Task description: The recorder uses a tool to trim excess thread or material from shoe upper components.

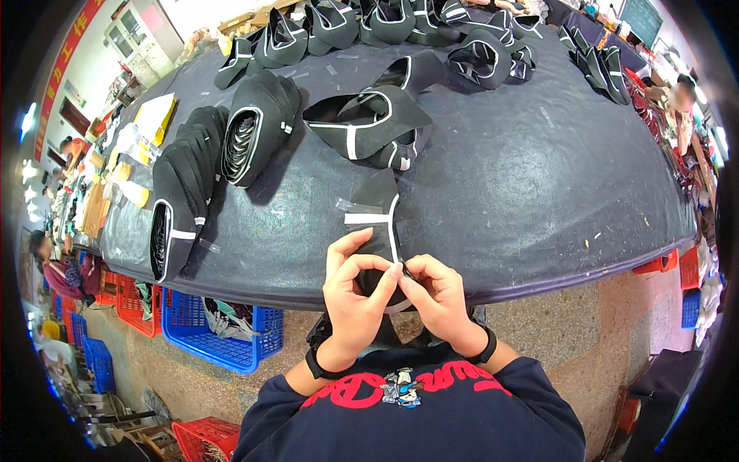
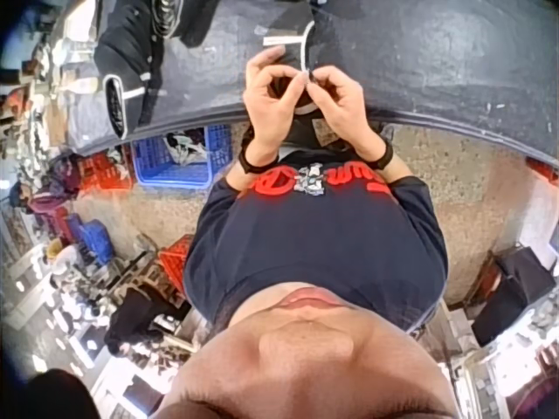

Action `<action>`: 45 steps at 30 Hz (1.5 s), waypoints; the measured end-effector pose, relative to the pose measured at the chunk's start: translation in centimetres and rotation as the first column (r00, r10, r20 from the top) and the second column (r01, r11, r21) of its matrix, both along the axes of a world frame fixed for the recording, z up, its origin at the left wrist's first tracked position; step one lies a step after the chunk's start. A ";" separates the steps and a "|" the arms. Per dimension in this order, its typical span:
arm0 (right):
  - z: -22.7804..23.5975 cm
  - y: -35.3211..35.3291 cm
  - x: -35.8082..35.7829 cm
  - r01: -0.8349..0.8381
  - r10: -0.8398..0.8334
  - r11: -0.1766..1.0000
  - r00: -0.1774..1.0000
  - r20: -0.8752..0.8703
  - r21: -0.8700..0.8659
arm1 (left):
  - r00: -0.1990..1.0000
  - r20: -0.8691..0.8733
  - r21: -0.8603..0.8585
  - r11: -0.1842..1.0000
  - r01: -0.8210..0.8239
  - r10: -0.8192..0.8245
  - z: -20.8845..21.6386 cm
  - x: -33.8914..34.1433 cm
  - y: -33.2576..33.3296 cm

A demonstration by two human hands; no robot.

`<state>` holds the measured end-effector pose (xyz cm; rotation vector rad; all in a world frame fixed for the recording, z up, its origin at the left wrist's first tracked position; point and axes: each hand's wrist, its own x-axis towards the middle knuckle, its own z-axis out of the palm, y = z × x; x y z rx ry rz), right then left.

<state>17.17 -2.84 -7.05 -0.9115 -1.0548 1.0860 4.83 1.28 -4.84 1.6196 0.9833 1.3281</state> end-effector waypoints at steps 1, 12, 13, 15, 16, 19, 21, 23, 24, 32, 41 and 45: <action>0.1 0.0 0.0 0.015 -0.015 1.000 0.998 0.066 -0.005 | 1.000 -0.001 0.000 1.000 0.000 0.000 0.1 0.0 0.0; 0.0 -0.1 0.2 -0.016 -0.006 0.995 0.976 0.219 0.100 | 0.968 0.236 -0.170 0.977 0.125 -0.083 -0.6 -0.5 0.6; 0.0 -0.1 0.1 -0.017 -0.005 0.995 0.976 0.218 0.099 | 0.968 0.235 -0.171 0.977 0.124 -0.082 -0.7 -0.5 0.6; 0.3 -0.1 -0.1 0.006 -0.019 0.998 0.982 0.188 0.070 | 0.970 0.234 -0.144 0.984 0.103 -0.068 -0.8 -0.4 0.6; 0.2 -0.1 -0.1 0.005 -0.018 0.998 0.982 0.187 0.070 | 0.970 0.234 -0.144 0.984 0.103 -0.067 -0.9 -0.3 0.5; 0.1 -0.1 -0.2 0.003 -0.006 0.999 0.995 0.097 0.034 | 0.985 0.160 0.067 0.995 -0.078 0.066 -1.0 0.0 0.3; 0.1 -0.1 -0.2 0.018 -0.018 1.000 0.996 0.082 0.008 | 0.990 0.045 0.382 0.914 -0.140 0.133 -1.2 0.0 0.5; 0.1 -0.1 -0.2 0.022 -0.023 1.000 0.997 0.069 0.016 | 0.989 0.032 0.433 0.889 -0.145 0.145 -1.1 0.0 0.5; 0.1 -0.1 -0.2 0.025 -0.027 0.999 0.998 0.055 0.025 | 0.989 0.009 0.484 0.865 -0.133 0.147 -1.0 0.0 0.5; 0.0 -0.1 0.0 -0.005 0.002 0.999 0.997 0.082 0.038 | 0.984 -0.024 0.553 0.823 -0.133 0.176 -1.1 -0.2 0.2; 0.1 0.0 0.4 -0.020 0.017 1.000 0.989 0.144 0.019 | 0.989 -0.077 0.594 0.803 -0.056 0.126 -1.1 -0.1 -0.3; -0.1 0.0 -0.2 0.010 -0.009 1.000 0.996 0.090 -0.005 | 0.988 -0.092 0.600 0.798 -0.048 0.128 -1.0 -0.1 -0.3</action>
